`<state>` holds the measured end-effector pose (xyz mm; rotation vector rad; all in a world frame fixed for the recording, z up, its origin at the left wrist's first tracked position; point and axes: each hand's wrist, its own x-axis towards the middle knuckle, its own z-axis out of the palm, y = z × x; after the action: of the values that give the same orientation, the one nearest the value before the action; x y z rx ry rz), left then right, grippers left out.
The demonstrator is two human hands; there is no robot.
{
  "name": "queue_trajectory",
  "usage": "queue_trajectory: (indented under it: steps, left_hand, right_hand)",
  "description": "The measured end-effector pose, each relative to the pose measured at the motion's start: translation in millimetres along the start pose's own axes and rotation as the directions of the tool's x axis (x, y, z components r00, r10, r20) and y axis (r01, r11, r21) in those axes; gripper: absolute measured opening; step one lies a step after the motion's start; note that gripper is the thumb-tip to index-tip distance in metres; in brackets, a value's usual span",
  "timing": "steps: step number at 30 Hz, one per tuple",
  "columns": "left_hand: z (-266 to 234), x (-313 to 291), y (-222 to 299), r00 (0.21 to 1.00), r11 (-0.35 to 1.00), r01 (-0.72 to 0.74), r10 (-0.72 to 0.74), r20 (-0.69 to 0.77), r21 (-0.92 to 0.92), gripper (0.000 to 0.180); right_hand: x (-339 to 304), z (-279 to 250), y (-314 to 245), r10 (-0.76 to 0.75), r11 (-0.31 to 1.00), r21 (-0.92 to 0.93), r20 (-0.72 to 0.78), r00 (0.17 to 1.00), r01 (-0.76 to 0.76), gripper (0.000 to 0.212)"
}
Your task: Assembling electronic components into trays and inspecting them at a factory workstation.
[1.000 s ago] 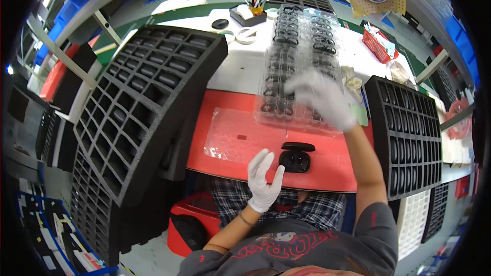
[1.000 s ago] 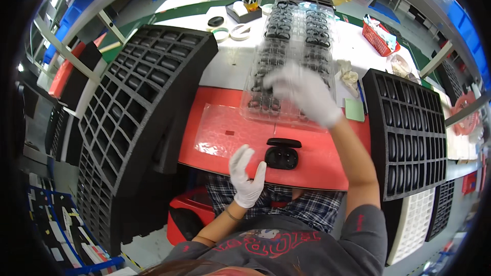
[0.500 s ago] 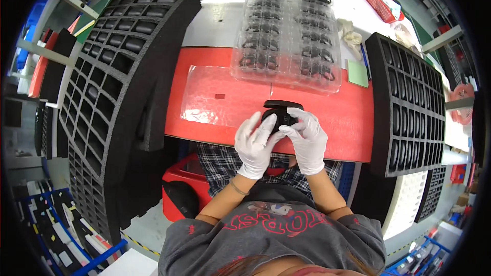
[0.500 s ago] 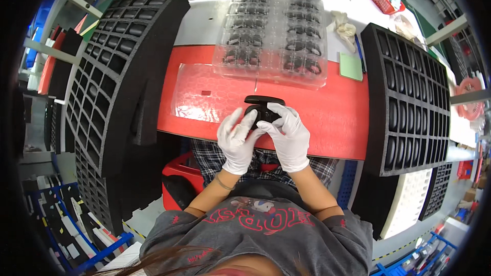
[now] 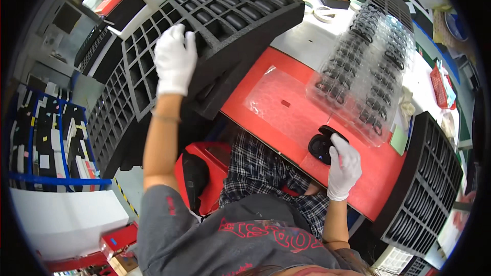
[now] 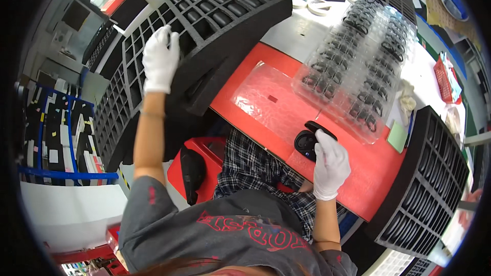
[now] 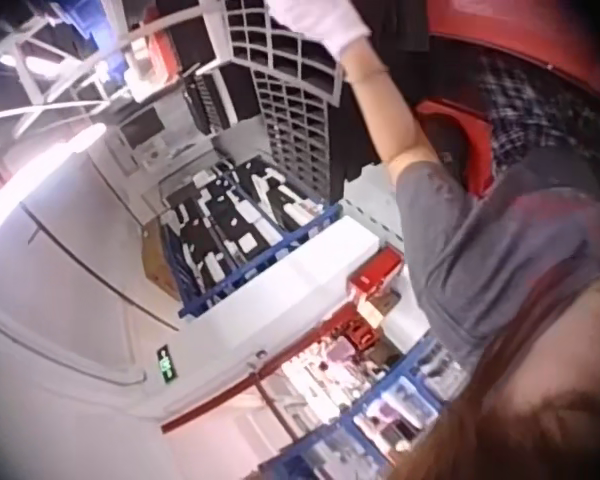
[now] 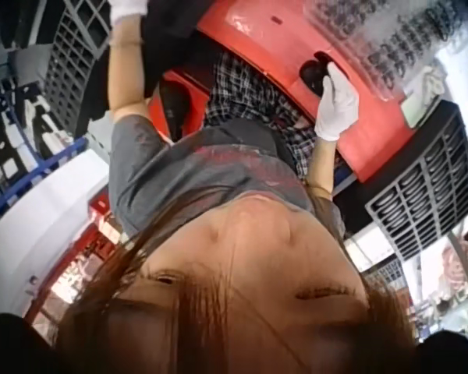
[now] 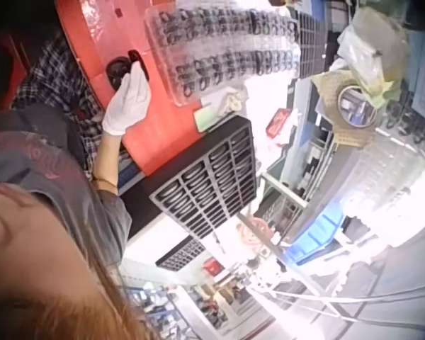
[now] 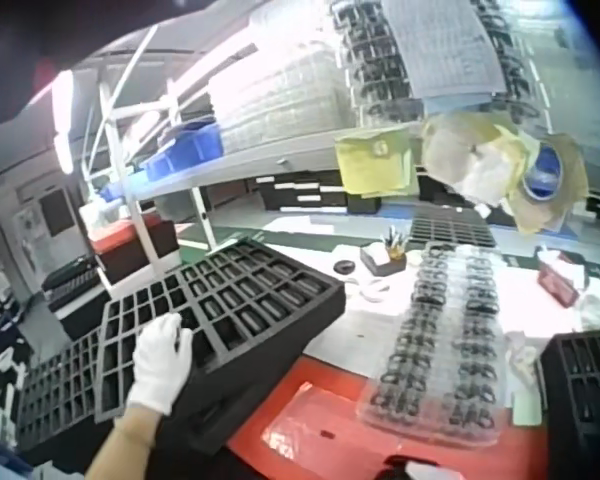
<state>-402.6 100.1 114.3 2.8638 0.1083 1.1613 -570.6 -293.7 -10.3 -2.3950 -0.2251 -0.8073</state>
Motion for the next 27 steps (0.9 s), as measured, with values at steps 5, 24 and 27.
queue_trajectory:
  steps: [5,24,27]
  left_hand:
    - [77,18,-141,0.975,0.994,-0.075,0.055,0.214,0.085,0.046]
    - [73,28,-120,0.949,0.966,0.023,-0.102,0.299,0.258,0.052]
    - [78,22,-126,0.924,0.945,0.039,-0.158,0.348,0.325,0.056]
  right_hand:
    - [1,-2,-3,0.064,0.996,-0.064,-0.015,0.998,-0.065,0.064]
    - [-35,-114,70,0.398,0.900,-0.275,0.203,0.895,-0.338,0.083]
    - [-39,-107,70,0.409,0.904,-0.170,0.068,0.910,-0.393,0.077]
